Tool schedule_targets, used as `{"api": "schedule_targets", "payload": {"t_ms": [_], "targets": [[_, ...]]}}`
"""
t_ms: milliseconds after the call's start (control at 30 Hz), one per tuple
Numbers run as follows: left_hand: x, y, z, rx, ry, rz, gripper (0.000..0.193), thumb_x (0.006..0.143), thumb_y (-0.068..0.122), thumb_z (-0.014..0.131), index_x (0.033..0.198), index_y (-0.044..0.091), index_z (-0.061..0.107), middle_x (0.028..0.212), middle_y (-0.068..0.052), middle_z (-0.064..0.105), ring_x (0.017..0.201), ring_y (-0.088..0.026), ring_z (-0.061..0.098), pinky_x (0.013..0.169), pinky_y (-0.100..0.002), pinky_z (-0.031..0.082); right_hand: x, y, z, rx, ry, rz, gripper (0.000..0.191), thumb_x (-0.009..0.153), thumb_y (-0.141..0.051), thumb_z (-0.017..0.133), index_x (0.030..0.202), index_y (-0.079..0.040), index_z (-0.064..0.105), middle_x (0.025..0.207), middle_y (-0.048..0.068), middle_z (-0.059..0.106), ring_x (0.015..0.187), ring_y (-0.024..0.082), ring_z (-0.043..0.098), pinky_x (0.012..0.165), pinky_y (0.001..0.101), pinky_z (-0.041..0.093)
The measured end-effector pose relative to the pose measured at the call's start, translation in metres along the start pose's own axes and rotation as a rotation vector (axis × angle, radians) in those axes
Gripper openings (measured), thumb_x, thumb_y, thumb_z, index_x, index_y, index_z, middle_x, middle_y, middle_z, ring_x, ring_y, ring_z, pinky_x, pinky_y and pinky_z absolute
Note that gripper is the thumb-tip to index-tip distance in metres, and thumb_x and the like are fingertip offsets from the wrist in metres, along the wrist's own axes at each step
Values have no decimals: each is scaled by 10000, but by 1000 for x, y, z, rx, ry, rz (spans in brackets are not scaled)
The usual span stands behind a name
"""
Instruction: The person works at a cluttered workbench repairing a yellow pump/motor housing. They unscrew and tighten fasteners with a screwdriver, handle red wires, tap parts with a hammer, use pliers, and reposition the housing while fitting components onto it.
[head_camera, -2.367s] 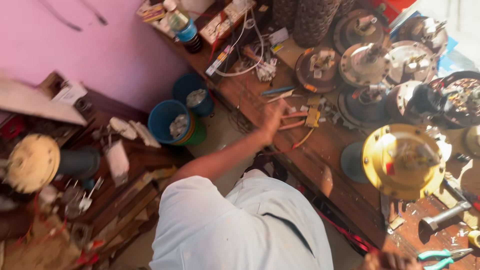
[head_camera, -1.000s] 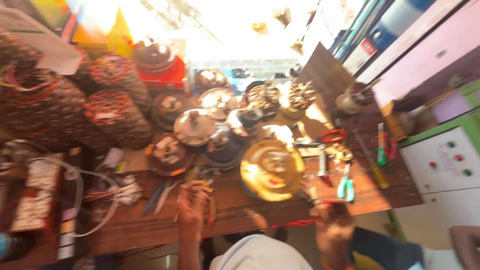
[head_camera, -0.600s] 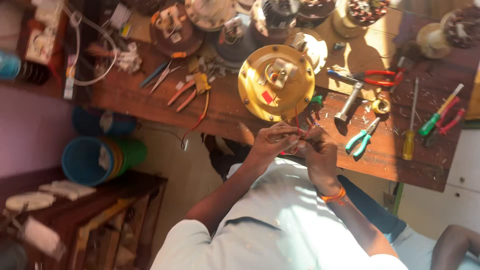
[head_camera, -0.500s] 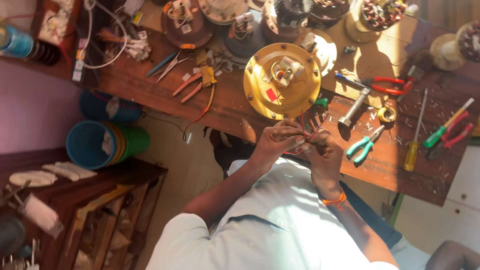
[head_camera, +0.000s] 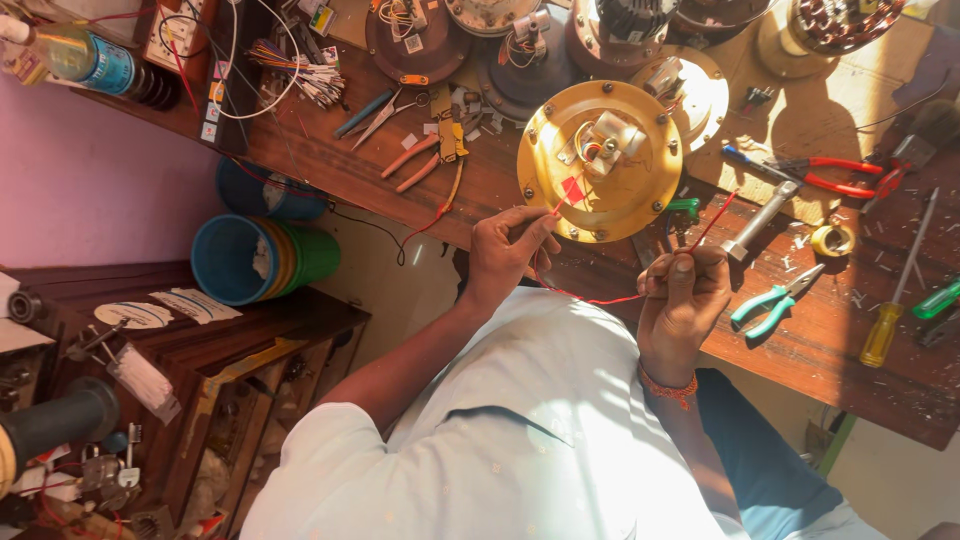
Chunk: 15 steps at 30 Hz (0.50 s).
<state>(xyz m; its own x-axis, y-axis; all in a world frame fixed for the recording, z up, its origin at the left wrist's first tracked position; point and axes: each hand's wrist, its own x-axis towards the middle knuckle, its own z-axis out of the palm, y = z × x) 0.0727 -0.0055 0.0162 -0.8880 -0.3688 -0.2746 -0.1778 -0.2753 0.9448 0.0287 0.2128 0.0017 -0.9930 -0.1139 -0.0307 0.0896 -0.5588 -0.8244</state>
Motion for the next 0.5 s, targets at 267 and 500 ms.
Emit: {"api": "schedule_targets", "payload": {"t_ms": [267,500], "targets": [[4,0,5,96,1,-54,261,977,223,691,1082,-6,757,745,-64,753,537,-71,664,456,-225,498,-1,2,5,-24,29,14,143,1099,-158,657,1155,-74,555,871,43,607,739,128,552,672,306,461],[4,0,13,93,15,18,259,986,218,683,1093,-5,761,738,-57,754,546,-71,665,487,-231,526,-5,-2,-6,-29,42,32,153,1108,-173,654,1132,-77,536,860,43,602,739,128,550,678,292,457]]}}
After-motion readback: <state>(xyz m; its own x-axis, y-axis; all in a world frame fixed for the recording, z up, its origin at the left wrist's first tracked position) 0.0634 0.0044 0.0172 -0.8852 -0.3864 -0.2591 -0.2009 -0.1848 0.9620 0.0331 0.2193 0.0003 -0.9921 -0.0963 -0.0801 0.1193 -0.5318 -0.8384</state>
